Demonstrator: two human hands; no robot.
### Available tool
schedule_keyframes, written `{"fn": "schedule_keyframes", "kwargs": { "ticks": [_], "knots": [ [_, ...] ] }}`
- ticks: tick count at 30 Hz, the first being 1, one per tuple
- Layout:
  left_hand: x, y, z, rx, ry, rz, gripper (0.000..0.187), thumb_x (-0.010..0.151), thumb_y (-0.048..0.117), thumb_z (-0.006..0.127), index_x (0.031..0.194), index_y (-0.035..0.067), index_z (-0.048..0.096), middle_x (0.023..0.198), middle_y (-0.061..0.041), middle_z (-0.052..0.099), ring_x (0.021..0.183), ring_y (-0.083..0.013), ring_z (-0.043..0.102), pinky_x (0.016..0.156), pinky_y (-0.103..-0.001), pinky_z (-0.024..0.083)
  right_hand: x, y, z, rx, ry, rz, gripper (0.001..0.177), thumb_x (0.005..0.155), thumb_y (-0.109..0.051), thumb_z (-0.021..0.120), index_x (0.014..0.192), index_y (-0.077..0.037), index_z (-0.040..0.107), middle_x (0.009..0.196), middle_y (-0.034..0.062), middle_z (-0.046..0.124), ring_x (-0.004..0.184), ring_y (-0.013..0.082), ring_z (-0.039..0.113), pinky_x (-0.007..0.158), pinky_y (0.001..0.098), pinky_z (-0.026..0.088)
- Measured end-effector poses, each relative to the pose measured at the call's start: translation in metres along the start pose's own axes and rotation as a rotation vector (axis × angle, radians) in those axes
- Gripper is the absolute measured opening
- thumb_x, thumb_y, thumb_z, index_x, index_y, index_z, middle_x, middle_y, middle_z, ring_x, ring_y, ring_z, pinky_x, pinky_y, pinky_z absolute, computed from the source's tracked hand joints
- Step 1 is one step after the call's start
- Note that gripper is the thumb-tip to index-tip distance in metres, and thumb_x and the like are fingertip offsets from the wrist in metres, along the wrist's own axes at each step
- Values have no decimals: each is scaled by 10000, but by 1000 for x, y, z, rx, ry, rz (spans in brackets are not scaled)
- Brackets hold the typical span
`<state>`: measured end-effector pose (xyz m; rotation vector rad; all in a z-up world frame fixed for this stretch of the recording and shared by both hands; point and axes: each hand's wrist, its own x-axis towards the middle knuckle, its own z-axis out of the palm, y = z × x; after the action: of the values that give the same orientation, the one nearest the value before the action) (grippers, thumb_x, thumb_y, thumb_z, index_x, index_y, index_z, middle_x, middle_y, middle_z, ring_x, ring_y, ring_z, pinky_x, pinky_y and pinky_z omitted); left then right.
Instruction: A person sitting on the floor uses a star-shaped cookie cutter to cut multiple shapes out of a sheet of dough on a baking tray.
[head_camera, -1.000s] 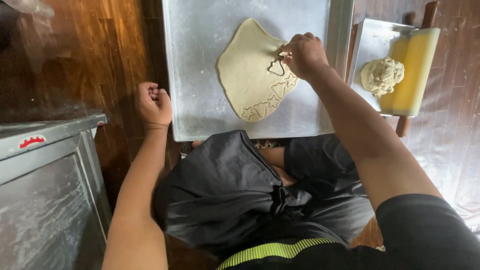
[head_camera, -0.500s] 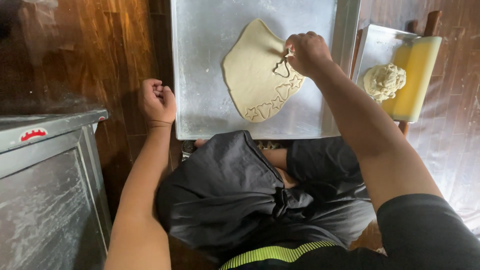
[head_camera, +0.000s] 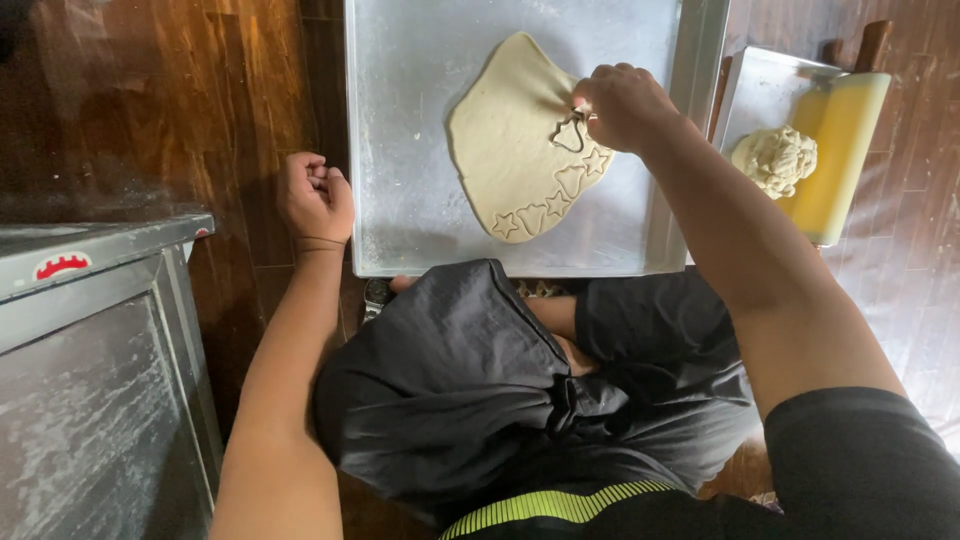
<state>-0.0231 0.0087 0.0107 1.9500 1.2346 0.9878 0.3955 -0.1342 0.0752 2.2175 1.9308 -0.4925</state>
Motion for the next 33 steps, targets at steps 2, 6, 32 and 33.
{"fn": "schedule_keyframes", "kwargs": {
  "ticks": [2, 6, 32, 33],
  "knots": [
    [0, 1, -1, 4, -1, 1, 169, 868, -47, 620, 1026, 12, 609, 777, -30, 553, 593, -127, 455, 534, -245, 433, -2, -3, -2, -42, 17, -17, 435, 788, 14, 739, 1198, -130, 764, 1084, 97, 734, 1020, 304, 658, 951, 465, 521],
    [0, -2, 1, 32, -7, -14, 175, 858, -43, 617, 1019, 24, 606, 772, -26, 556, 587, -126, 460, 539, -249, 441, -2, 4, 2, -178, 91, -114, 332, 830, -31, 739, 1129, -169, 779, 1008, 45, 738, 947, 251, 670, 913, 427, 517],
    [-3, -4, 2, 74, 7, -13, 195, 861, -30, 618, 1042, 42, 611, 765, -28, 571, 608, -146, 505, 569, -268, 471, 7, 17, -4, -476, 103, -296, 254, 832, -283, 814, 1076, -272, 744, 919, -110, 760, 900, 128, 668, 970, 307, 517],
    [-3, -5, 3, 69, 0, -26, 201, 872, -18, 617, 1059, 56, 603, 765, -19, 571, 615, -144, 518, 586, -270, 481, 7, 17, -5, -468, 95, -288, 300, 823, -291, 832, 1111, -275, 747, 936, -119, 767, 916, 122, 673, 998, 311, 513]
  ]
}}
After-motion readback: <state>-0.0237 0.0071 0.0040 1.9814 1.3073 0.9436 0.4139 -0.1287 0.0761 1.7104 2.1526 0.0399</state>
